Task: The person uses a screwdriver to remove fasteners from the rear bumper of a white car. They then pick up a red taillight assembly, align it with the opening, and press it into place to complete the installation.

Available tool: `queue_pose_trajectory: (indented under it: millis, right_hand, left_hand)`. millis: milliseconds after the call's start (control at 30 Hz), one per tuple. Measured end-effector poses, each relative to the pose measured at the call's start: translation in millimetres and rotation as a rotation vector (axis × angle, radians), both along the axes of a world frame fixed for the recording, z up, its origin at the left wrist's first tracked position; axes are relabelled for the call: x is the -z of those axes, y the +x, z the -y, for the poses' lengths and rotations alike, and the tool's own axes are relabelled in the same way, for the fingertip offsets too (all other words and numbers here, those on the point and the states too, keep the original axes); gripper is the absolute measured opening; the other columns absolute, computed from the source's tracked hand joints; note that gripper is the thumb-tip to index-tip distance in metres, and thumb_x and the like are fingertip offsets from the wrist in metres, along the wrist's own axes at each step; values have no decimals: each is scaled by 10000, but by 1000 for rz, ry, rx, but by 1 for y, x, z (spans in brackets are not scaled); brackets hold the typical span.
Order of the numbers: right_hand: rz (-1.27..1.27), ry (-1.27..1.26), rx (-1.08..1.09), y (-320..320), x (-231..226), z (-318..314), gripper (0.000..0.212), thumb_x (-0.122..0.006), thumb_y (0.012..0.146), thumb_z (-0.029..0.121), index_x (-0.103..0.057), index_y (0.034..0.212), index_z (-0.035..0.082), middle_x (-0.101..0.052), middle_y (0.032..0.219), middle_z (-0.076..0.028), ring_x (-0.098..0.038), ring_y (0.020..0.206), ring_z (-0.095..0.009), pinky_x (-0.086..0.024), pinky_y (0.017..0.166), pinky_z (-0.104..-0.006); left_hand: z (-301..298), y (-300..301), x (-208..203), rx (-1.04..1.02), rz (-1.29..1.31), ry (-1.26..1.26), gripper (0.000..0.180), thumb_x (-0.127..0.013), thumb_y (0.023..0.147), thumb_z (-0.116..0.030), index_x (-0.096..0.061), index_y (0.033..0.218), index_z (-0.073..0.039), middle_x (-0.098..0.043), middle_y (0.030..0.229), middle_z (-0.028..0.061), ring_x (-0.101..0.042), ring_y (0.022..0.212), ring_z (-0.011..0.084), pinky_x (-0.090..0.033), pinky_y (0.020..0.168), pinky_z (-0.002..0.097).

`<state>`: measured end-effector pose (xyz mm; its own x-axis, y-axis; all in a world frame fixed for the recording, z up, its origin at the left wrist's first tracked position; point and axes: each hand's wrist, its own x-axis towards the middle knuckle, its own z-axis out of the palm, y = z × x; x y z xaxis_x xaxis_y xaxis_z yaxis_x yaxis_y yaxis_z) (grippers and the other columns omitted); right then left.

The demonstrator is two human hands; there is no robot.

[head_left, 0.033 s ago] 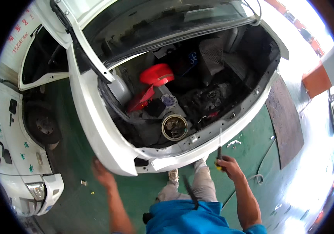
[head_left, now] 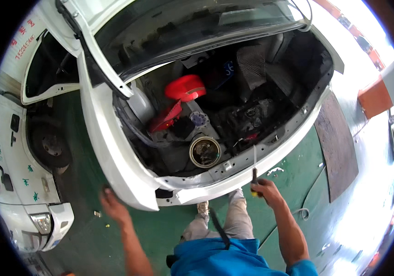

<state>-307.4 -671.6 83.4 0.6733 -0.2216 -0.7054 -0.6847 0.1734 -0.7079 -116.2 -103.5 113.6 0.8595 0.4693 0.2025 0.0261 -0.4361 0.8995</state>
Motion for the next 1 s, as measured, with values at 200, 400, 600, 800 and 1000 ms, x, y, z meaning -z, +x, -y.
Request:
queue_pose_trajectory:
  millis: [200, 400, 600, 800, 1000]
  right_hand:
    - [89, -368, -413, 214, 168, 42, 373, -856, 802, 368, -756, 924, 29, -676, 694, -82, -616, 601, -142, -478, 549, -327]
    - [66, -563, -839, 334, 302, 28, 336, -783, 877, 452, -796, 888, 117, -639, 652, -72, -641, 610, -224, -562, 662, -482]
    - [190, -879, -1742, 382, 349, 5, 301, -551, 1072, 388, -713, 1250, 208, -641, 738, -35, -641, 811, -301, -572, 1025, -492]
    - [116, 278, -347, 528, 389, 178, 278, -759, 946, 385, -685, 1124, 185, -663, 901, -19, -681, 799, -190, -572, 717, -367]
    - [203, 470, 40, 604, 343, 34, 562, -711, 920, 581, -650, 1295, 167, -717, 1107, -10, -698, 966, -225, -584, 767, -385]
  left_hand:
    - [111, 36, -144, 226, -70, 311, 580, -575, 1051, -310, -450, 1512, 20, -445, 1575, 204, -444, 1441, 335, -348, 1179, 446]
    - [167, 49, -153, 97, -235, 698, 820, -671, 957, -398, -325, 1581, 6, -332, 1630, 244, -318, 1512, 409, -250, 1231, 496]
    - [173, 37, -152, -30, -372, 765, 755, -648, 958, -220, -312, 1593, 12, -352, 1626, 222, -308, 1519, 364, -202, 1251, 467]
    - [181, 72, -152, 37, -338, 764, 721, -635, 986, -248, -329, 1584, 15, -348, 1627, 229, -336, 1498, 403, -269, 1220, 494]
    - [165, 31, -148, -114, -406, 740, 819, -580, 973, -508, -340, 1560, 11, -352, 1553, 326, -396, 1446, 477, -365, 1156, 604]
